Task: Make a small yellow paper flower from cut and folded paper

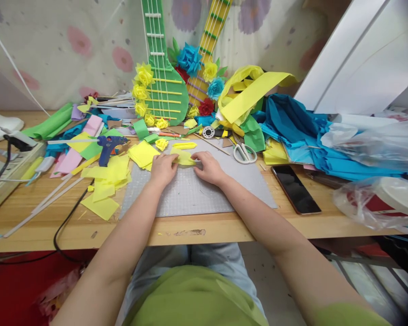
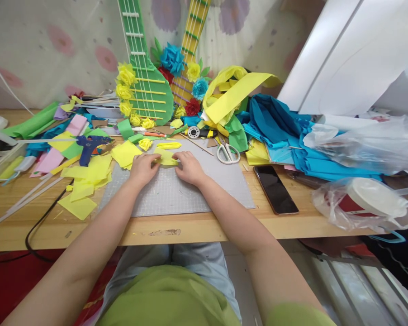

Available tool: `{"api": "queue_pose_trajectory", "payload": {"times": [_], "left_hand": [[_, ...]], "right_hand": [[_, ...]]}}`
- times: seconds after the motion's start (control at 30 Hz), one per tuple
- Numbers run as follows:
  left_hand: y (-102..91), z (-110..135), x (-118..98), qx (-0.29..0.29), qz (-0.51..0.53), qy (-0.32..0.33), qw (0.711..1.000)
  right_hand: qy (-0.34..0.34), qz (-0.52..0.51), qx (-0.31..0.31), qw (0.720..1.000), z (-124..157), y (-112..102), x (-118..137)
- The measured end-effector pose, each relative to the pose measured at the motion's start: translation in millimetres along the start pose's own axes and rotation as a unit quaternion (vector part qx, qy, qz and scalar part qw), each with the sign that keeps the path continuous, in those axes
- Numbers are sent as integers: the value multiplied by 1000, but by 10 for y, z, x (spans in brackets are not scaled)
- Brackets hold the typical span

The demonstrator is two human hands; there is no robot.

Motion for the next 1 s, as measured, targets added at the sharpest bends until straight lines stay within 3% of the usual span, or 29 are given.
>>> {"api": "queue_pose_trajectory", "payload": {"times": [0.27, 0.47, 0.7, 0.8, 0.9, 1.0], "left_hand": [[48, 11, -231, -50, -18, 17, 998], [90, 20, -423, -54, 2, 52, 997], [71, -19, -137, -42, 133, -7, 990], [54, -22, -67, -20, 138, 31, 990], [81, -8, -100, 7, 101, 83, 991], [120, 1, -143, 16, 65, 86, 994]], "right_hand": [[-35, 64, -25, 997, -24, 1, 116], [-13, 91, -29, 995, -54, 60, 91], [37, 80, -36, 995, -76, 47, -113], [45, 77, -49, 995, -83, 24, -186], [17, 81, -57, 995, -76, 12, -164], [-46, 74, -42, 995, -49, 15, -48]]}}
Point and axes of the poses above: each hand's wrist, its own z-axis away from the middle knuckle, its own y-axis out of the palm, x = y × z, the point moved 5 cm from there along -z, towards the middle knuckle, and after that the axes turned 2 degrees about -x, right-handed, at the moved point
